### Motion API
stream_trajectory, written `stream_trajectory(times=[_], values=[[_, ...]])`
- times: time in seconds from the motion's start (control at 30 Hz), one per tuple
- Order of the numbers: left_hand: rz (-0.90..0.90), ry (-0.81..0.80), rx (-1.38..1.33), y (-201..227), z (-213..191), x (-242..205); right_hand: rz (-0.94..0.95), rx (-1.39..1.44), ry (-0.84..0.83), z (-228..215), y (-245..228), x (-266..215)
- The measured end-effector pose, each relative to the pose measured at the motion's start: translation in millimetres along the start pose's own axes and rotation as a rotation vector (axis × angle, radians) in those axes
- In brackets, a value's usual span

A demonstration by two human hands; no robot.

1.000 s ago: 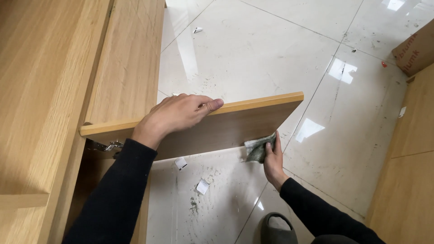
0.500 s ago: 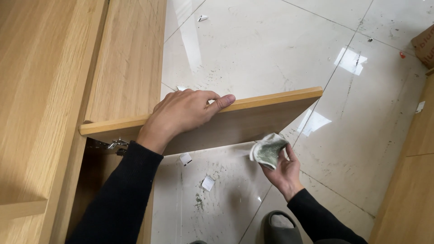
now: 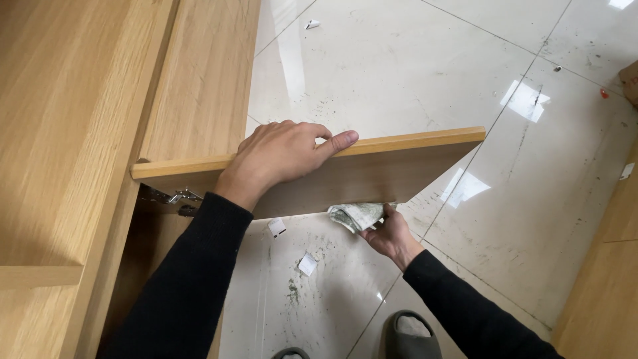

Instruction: Scraping residue and cleaning a wooden cabinet door and frame using a scraper and a cloth.

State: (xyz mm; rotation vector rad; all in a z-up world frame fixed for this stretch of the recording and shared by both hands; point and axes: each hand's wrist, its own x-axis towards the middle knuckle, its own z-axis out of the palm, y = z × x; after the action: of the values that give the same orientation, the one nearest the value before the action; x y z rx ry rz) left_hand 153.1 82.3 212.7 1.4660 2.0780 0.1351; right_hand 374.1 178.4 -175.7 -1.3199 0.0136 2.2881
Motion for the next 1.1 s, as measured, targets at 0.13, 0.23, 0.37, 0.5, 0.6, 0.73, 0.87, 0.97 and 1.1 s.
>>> stream_trajectory(times=[0.13,0.23,0.37,0.5,0.6,0.73,0.87,0.97,1.1], values=[[0.003,0.009,-0.007,-3,4,3,-0.023,-0.087,0.052,-19,-20,1],[0.026,0.010,0.008,-4,4,0,-0.040,-0.277,0.085,-52,-24,-3],[0.050,0.003,0.016,-9,10,5,0.061,-0.299,0.134,-106,-25,3],[0.055,0.015,0.021,-9,9,3,0.040,-0.157,0.149,-120,-26,7],[0.058,0.011,-0.006,-5,3,-3,0.022,-0.076,0.063,-91,-35,3],[0.071,0.034,-0.030,-11,7,-1,-0.078,-0.001,-0.022,-5,-57,-24],[0.199,0.173,-0.152,-35,20,17,-0.082,-0.074,-0.128,12,-55,-42],[0.211,0.205,-0.184,-39,24,20,-0.066,-0.135,-0.117,-4,-52,-16],[0.218,0.157,-0.055,-35,27,16,-0.111,-0.038,-0.093,-16,-76,2]])
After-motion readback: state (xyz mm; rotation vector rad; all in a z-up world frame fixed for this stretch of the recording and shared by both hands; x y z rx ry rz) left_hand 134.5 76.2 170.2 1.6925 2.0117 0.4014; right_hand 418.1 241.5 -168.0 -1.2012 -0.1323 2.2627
